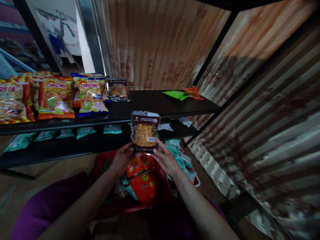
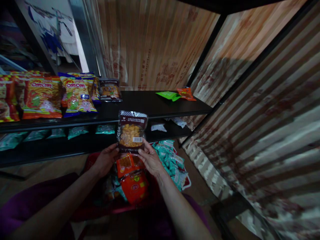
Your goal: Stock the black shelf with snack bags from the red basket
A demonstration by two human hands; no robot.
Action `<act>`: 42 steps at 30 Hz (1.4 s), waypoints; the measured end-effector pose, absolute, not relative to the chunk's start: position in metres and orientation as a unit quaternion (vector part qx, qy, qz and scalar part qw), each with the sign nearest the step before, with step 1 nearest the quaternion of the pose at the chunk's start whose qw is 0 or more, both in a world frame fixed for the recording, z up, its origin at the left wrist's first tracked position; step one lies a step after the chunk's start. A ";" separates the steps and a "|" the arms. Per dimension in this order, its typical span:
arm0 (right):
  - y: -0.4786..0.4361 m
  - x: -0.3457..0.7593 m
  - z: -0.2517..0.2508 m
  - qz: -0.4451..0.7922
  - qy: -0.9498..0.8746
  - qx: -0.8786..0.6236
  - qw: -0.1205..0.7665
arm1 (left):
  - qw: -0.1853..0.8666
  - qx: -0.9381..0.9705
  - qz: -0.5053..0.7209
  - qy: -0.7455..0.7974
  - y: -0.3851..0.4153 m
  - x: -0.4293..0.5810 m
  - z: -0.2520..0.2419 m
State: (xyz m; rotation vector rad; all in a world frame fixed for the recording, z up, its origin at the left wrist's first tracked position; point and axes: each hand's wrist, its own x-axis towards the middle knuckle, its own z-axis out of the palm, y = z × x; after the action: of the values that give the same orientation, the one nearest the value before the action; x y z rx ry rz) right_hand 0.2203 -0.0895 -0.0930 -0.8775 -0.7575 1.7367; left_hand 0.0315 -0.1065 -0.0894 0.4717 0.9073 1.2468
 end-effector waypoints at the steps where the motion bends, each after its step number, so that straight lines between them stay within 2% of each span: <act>1: -0.089 0.220 -0.093 0.716 -0.313 -0.368 0.504 | 0.693 0.210 0.558 0.407 -0.106 0.032 -0.089; 24: -0.087 0.217 -0.094 0.677 -0.346 -0.370 0.534 | 0.690 0.192 0.561 0.415 -0.106 0.038 -0.090; 36: -0.085 0.228 -0.091 0.715 -0.361 -0.356 0.482 | 0.653 0.214 0.594 0.418 -0.093 0.033 -0.081; 42: -0.086 0.230 -0.090 0.715 -0.376 -0.351 0.473 | 0.674 0.202 0.590 0.396 -0.096 0.033 -0.081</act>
State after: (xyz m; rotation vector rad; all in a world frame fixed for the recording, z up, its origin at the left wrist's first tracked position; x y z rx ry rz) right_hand 0.2298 -0.0856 -0.0901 -0.8596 -0.9211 1.7485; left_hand 0.0330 -0.0955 -0.0814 0.4548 0.8899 1.3268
